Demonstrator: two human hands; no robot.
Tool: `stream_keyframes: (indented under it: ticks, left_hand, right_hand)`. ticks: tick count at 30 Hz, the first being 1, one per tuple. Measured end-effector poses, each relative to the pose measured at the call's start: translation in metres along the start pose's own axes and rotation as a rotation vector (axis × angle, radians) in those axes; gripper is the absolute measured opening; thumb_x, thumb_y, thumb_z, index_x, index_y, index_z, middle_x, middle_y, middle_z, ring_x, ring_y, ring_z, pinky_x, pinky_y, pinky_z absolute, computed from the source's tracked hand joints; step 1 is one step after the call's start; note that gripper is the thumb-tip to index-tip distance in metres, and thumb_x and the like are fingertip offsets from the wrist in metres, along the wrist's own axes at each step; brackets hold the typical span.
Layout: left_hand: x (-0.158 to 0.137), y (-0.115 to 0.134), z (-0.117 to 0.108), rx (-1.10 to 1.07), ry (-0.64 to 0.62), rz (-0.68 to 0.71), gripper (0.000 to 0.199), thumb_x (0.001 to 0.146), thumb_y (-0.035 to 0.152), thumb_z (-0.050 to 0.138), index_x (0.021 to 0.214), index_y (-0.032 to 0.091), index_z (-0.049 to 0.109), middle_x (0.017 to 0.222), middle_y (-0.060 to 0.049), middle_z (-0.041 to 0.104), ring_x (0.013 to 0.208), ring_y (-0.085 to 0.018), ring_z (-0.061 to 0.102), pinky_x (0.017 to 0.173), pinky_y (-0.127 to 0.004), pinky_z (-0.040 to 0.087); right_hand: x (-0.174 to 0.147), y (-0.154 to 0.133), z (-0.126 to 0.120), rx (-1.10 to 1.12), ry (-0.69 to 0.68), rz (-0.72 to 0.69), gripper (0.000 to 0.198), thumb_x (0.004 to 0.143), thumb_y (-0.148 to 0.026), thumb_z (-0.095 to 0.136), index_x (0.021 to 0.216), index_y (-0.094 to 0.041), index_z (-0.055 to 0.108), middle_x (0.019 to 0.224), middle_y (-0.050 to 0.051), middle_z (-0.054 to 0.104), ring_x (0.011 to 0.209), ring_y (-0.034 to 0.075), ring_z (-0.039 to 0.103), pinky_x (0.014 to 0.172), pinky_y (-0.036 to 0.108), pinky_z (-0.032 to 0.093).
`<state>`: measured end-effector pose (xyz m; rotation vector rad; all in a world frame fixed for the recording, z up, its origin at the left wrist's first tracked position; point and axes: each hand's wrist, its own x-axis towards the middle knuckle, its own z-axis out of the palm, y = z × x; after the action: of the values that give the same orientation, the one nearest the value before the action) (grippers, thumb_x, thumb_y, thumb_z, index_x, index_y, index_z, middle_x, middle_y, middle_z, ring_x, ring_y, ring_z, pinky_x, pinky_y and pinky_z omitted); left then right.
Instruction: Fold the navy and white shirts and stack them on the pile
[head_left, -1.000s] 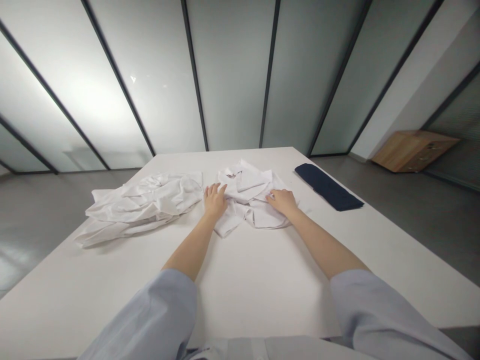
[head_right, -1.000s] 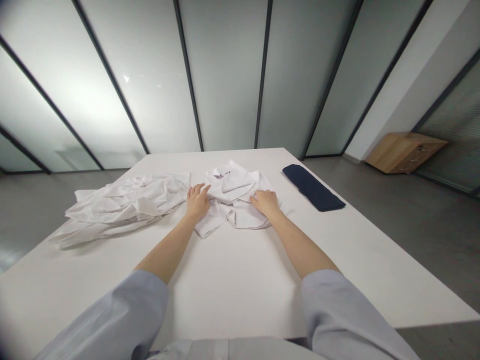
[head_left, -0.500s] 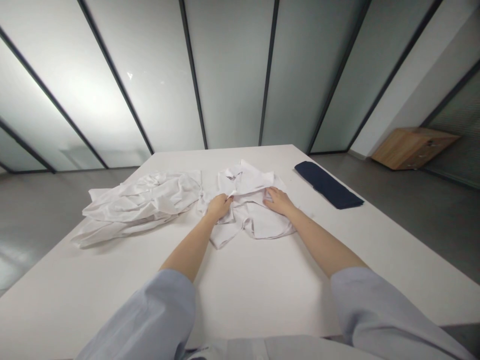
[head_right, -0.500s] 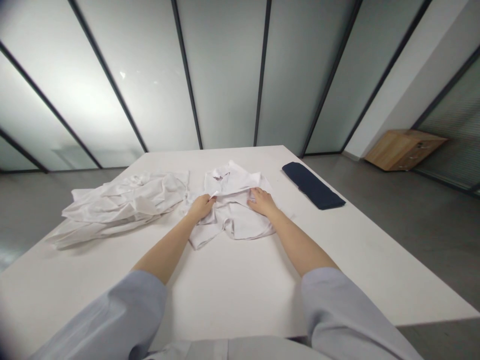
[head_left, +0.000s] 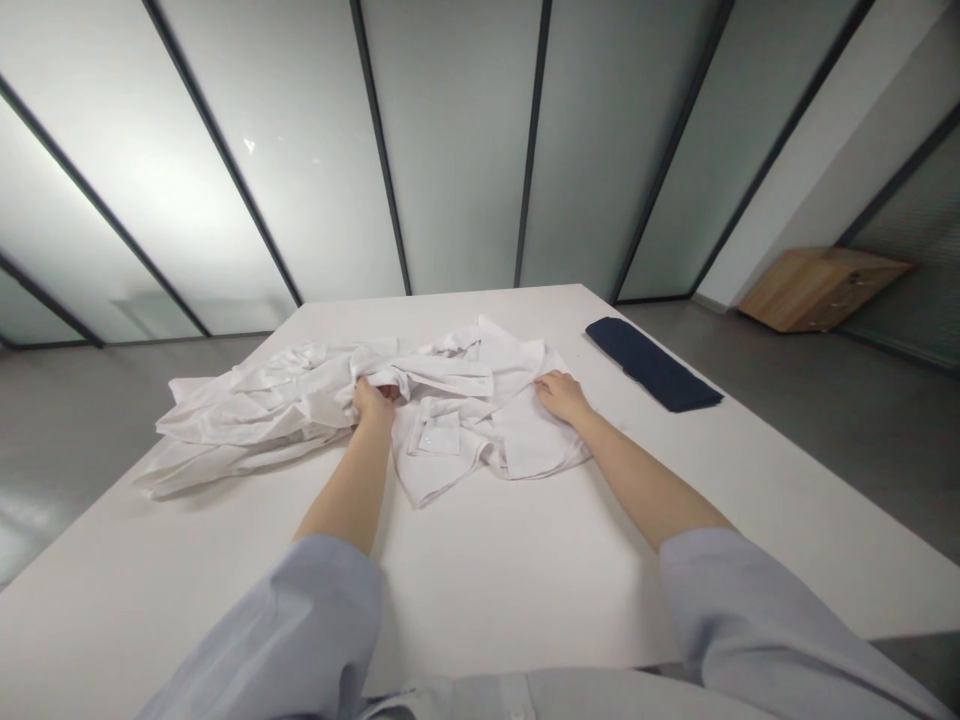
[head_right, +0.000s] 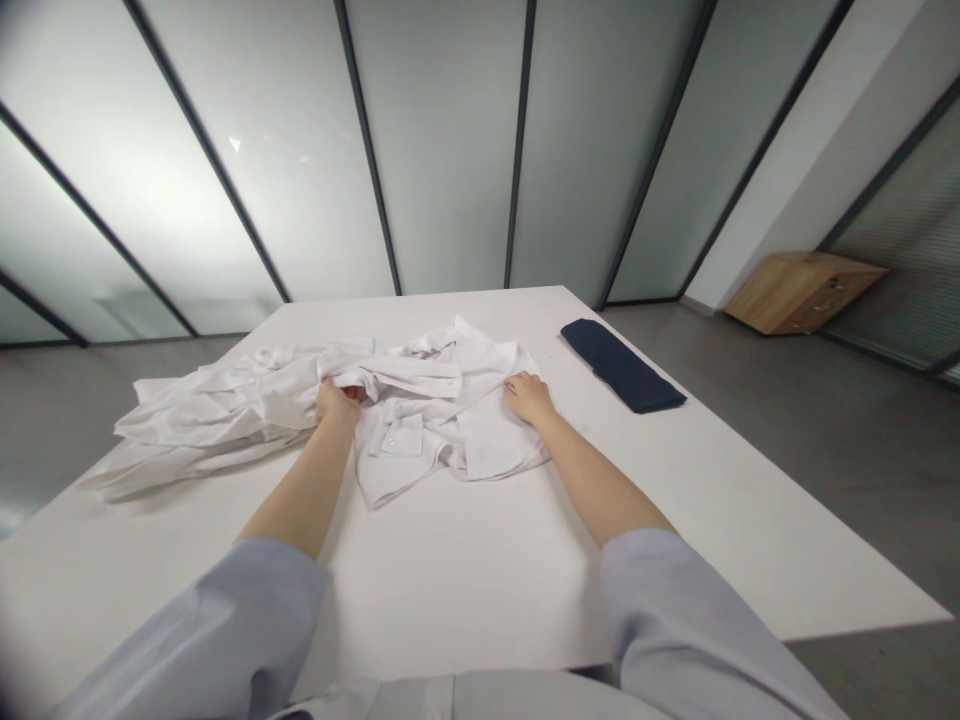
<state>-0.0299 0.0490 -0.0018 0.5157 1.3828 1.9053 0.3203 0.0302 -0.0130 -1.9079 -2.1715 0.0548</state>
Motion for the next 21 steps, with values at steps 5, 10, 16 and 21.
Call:
stream_keyframes:
  ticks: [5, 10, 16, 21]
  left_hand:
    - [-0.021, 0.011, -0.001, 0.352, 0.041, 0.548, 0.061, 0.089, 0.033, 0.045, 0.145, 0.017, 0.03, 0.144, -0.016, 0.044, 0.131, -0.025, 0.046, 0.105, -0.041, 0.04]
    - [-0.05, -0.004, 0.0, 1.122, -0.528, 0.897, 0.058, 0.082, 0.025, 0.051, 0.14, 0.019, 0.045, 0.149, -0.01, 0.042, 0.139, -0.025, 0.035, 0.115, -0.043, 0.027]
    - [-0.055, -0.015, 0.0, 1.482, -0.804, 0.741, 0.053, 0.082, 0.028, 0.052, 0.134, 0.019, 0.055, 0.124, -0.01, 0.064, 0.117, -0.024, 0.057, 0.103, -0.036, 0.041]
    - [-0.059, -0.006, 0.0, 1.514, -0.777, 0.567, 0.051, 0.083, 0.041, 0.054, 0.13, 0.025, 0.059, 0.11, -0.008, 0.07, 0.101, -0.025, 0.065, 0.087, -0.033, 0.047]
  right_hand:
    - [-0.003, -0.007, -0.002, -0.055, 0.03, -0.095, 0.041, 0.087, -0.027, 0.05, 0.126, -0.017, 0.061, 0.138, 0.015, 0.053, 0.121, 0.032, 0.051, 0.101, 0.045, 0.037]
    - [-0.003, -0.02, 0.006, 0.032, -0.014, -0.363, 0.053, 0.085, -0.021, 0.049, 0.137, -0.02, 0.051, 0.152, 0.01, 0.039, 0.137, 0.025, 0.035, 0.109, 0.041, 0.03]
    - [-0.009, -0.041, 0.001, -0.015, -0.063, -0.385, 0.049, 0.086, -0.031, 0.054, 0.133, -0.018, 0.056, 0.125, 0.014, 0.06, 0.117, 0.027, 0.053, 0.102, 0.039, 0.034]
    - [-0.01, -0.048, -0.003, -0.021, -0.079, -0.451, 0.032, 0.089, -0.036, 0.052, 0.111, -0.022, 0.071, 0.1, 0.01, 0.064, 0.098, 0.024, 0.058, 0.09, 0.034, 0.038]
